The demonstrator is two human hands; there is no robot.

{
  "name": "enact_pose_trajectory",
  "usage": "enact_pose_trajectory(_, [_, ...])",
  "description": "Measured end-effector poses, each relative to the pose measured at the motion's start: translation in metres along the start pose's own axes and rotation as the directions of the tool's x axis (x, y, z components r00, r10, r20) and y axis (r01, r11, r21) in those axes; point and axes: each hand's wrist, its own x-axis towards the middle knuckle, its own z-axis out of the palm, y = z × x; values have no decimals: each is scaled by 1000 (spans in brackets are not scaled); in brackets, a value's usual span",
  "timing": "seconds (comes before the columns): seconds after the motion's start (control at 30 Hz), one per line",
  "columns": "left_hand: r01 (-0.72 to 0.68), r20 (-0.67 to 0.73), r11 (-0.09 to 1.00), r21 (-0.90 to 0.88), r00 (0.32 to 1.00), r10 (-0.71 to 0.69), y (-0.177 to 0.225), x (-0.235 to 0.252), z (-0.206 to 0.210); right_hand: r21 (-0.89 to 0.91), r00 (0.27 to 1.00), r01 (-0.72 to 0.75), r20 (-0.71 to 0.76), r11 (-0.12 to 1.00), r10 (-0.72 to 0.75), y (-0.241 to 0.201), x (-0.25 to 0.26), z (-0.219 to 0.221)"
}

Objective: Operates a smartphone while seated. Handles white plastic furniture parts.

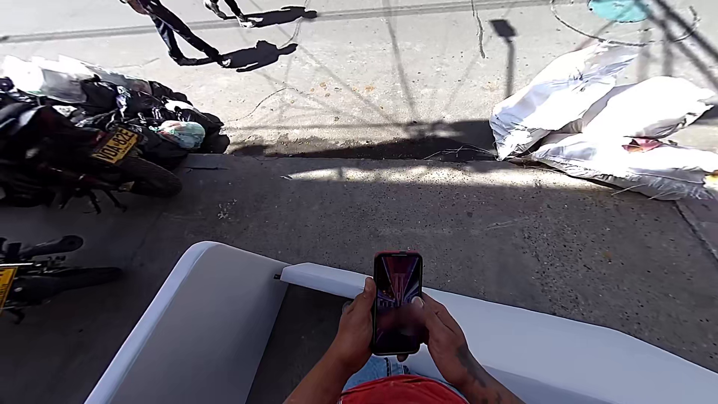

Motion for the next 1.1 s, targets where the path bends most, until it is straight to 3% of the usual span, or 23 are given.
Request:
enact_pose_trajectory(0.2, [4,-10,1000,22,1000,-4,2,-2,2,47,999,20,50,999,-22,1,-3,-1])
enact_pose_trajectory(0.53, [-20,-7,998,61,1000,20,2,-5,7,-41,1000,-13,8,999,13,-6,-8,5])
enact_pose_trajectory(0.93, [-164,163,978,127,976,143,3,-6,8,-94,987,71,-134,993,-84,-2,-2,13])
enact_pose_trajectory(1.03, [-148,135,980,133,982,130,6,-5,8,-97,988,53,-141,994,-67,-4,1,15])
enact_pose_trajectory(1.1, [-132,91,983,127,988,121,7,-4,7,-73,996,60,-65,996,-65,-5,2,12])
